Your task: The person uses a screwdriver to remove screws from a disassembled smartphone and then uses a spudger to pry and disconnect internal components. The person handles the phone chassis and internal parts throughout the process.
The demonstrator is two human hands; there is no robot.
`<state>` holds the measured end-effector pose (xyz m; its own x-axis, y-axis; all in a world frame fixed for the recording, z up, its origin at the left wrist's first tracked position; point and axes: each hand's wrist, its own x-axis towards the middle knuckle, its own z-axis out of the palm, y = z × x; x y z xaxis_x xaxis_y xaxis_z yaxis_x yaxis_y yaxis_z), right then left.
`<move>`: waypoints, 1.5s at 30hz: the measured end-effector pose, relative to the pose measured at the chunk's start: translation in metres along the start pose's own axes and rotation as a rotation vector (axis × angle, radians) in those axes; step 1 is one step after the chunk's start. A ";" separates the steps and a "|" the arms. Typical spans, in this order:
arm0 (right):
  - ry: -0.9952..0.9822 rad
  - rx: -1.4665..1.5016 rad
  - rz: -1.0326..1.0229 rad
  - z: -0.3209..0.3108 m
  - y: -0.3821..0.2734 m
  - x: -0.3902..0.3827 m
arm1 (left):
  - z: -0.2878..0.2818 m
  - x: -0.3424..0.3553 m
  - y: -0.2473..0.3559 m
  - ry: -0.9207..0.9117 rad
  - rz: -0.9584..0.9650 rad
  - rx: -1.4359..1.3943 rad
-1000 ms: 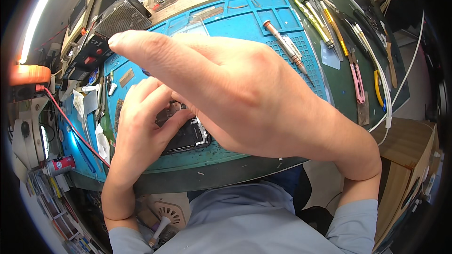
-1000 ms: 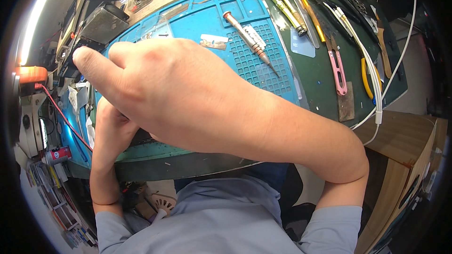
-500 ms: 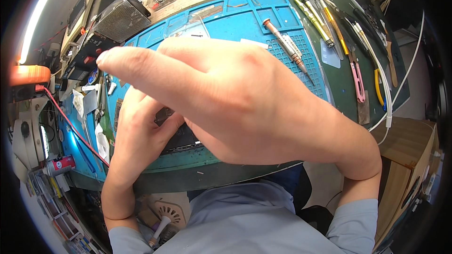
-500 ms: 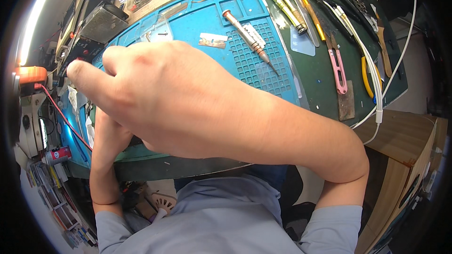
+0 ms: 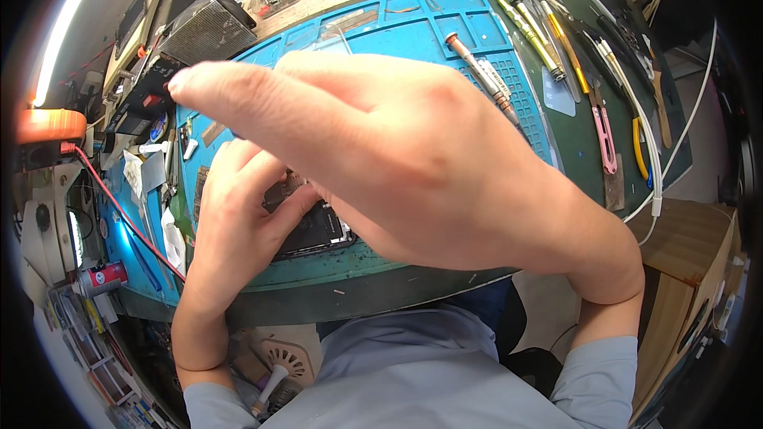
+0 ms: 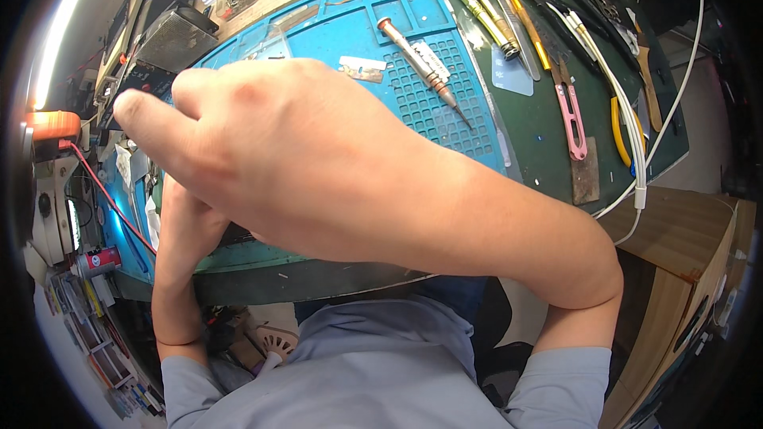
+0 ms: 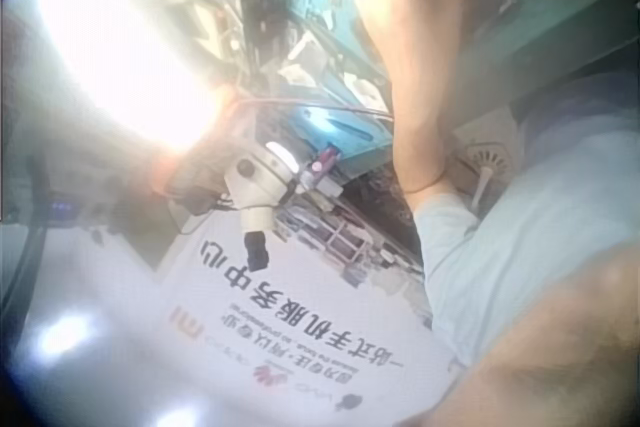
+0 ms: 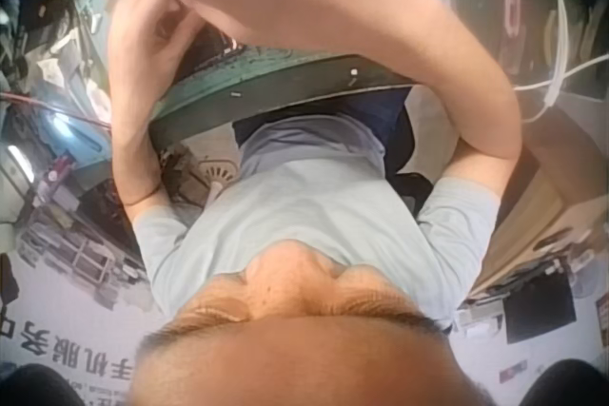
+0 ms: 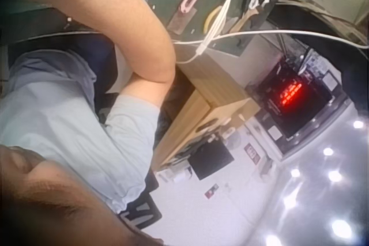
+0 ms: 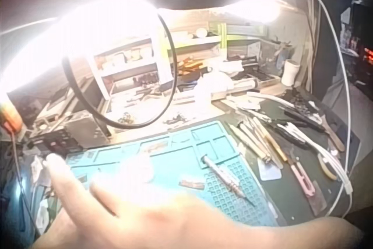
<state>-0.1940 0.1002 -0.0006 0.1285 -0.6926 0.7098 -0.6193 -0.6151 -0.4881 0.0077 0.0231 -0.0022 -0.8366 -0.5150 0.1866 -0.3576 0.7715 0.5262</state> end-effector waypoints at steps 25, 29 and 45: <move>0.078 0.147 0.303 -0.024 -0.007 0.008 | -0.009 0.001 -0.003 0.046 -0.143 -0.367; 0.089 0.155 0.289 -0.024 -0.007 0.008 | -0.009 -0.001 -0.005 0.048 -0.177 -0.364; 0.259 0.267 0.268 -0.020 -0.013 0.006 | -0.025 0.003 -0.014 -0.001 -0.432 -1.021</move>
<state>-0.2006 0.1117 0.0204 -0.2277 -0.7444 0.6278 -0.3781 -0.5265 -0.7615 0.0209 0.0012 0.0116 -0.7244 -0.6660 -0.1780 -0.1094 -0.1439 0.9835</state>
